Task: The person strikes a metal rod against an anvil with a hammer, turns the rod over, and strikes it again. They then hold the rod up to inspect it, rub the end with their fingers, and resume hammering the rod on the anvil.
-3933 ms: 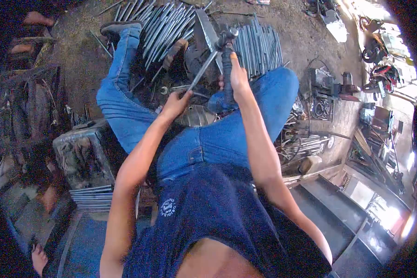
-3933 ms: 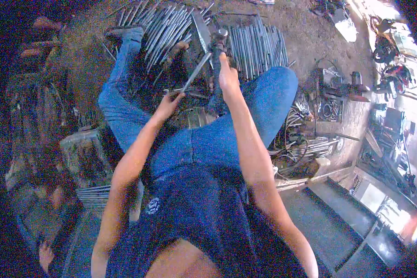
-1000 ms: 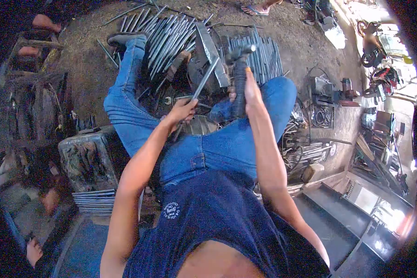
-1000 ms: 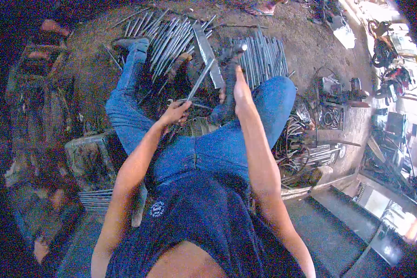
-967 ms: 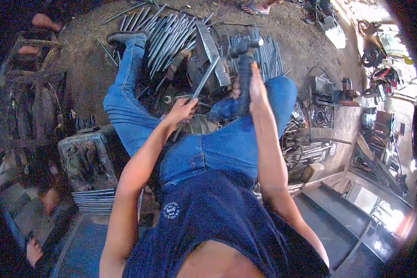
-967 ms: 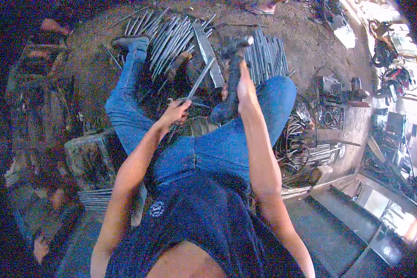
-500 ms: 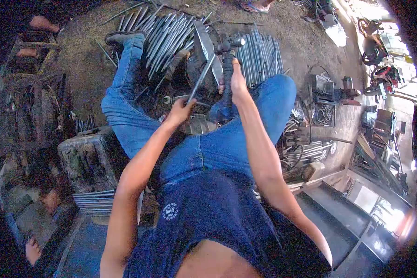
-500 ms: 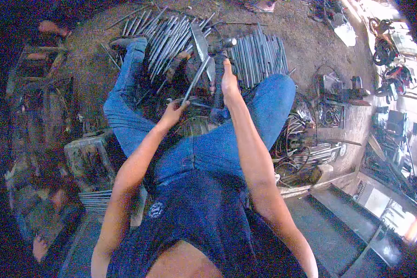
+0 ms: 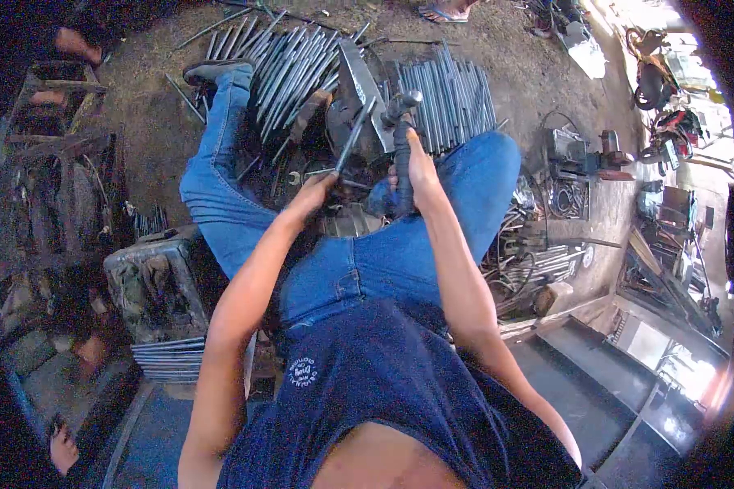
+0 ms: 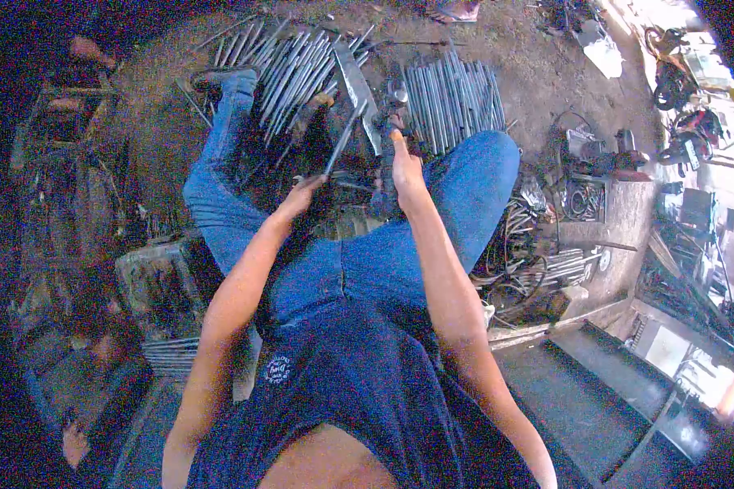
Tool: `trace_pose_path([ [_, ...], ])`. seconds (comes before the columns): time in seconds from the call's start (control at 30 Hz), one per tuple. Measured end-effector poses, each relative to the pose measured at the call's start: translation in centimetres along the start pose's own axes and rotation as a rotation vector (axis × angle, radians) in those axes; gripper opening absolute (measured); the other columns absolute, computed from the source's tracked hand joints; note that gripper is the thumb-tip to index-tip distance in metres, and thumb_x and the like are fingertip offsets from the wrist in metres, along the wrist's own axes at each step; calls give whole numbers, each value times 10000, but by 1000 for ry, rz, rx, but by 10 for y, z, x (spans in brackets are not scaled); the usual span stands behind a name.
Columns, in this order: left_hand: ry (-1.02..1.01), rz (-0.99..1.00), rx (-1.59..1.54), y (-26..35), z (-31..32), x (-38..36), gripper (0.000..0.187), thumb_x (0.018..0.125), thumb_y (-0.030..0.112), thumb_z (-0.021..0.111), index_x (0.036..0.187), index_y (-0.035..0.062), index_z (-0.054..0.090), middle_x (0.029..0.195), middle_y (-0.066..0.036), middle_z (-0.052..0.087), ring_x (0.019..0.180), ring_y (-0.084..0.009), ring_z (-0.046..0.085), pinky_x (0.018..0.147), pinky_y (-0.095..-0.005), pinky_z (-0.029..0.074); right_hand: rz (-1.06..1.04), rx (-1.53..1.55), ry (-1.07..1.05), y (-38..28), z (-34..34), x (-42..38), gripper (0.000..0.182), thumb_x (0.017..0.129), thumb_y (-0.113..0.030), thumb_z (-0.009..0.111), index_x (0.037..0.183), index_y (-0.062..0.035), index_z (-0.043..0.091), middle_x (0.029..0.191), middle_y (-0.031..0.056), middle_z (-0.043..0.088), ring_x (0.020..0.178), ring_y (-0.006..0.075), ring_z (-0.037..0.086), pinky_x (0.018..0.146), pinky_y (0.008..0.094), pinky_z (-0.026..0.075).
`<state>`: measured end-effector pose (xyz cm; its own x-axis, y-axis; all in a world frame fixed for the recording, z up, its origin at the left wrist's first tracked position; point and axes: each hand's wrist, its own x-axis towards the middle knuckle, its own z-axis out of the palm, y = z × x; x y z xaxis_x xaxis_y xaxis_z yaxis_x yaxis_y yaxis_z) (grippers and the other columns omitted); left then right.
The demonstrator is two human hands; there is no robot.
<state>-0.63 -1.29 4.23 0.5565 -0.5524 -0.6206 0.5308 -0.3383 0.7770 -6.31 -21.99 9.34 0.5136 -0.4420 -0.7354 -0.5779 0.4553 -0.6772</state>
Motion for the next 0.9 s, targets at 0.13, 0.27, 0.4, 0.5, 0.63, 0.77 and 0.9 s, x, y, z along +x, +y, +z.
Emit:
trace_pose_path([
  [0.13,-177,-164,-160,-12,-5,7,286,948,346,504,905,69,560,717,0,556,546,-83,510,453,-239,381,-16,52,-68,-35,-6,-17,573,901,-584,423,819,-47,604,573,68,541,437,182,506,421,338,420],
  [0.27,-115,-192,-226,-8,4,3,244,929,373,546,917,132,511,620,56,387,462,-52,353,394,-233,276,-448,47,-19,-120,1,-86,593,905,-630,352,831,-64,510,557,38,498,425,148,477,407,271,412],
  [0.4,-20,-184,-115,-16,8,9,259,918,395,554,956,140,527,618,56,390,465,-57,364,401,-230,296,-787,206,38,-155,12,-88,551,929,-568,307,823,-48,456,576,59,482,431,156,477,399,274,399],
  [0.5,43,-146,-41,-16,9,10,341,894,440,575,1029,128,550,641,41,454,475,-70,408,410,-233,342,-739,-78,170,-104,6,-11,604,896,-626,349,715,-63,473,592,78,517,414,160,477,369,288,386],
  [0.63,267,202,256,-13,15,9,400,919,342,551,1061,-28,606,699,-38,586,545,-88,490,481,-280,408,-392,-300,345,22,20,98,786,852,-651,450,936,112,618,766,158,631,717,254,591,693,406,478],
  [0.77,136,87,104,-29,9,15,414,906,353,574,1081,-20,609,655,-20,551,527,-90,483,470,-272,396,-53,-66,-60,-33,22,12,563,907,-591,397,721,-77,533,537,52,500,400,153,487,384,298,415],
  [0.9,-12,-42,31,-24,-1,15,370,899,360,592,1096,47,602,765,-17,613,618,-99,535,530,-275,434,-86,-76,39,-20,12,-1,571,902,-577,425,730,-43,536,548,64,505,416,174,500,394,312,423],
])
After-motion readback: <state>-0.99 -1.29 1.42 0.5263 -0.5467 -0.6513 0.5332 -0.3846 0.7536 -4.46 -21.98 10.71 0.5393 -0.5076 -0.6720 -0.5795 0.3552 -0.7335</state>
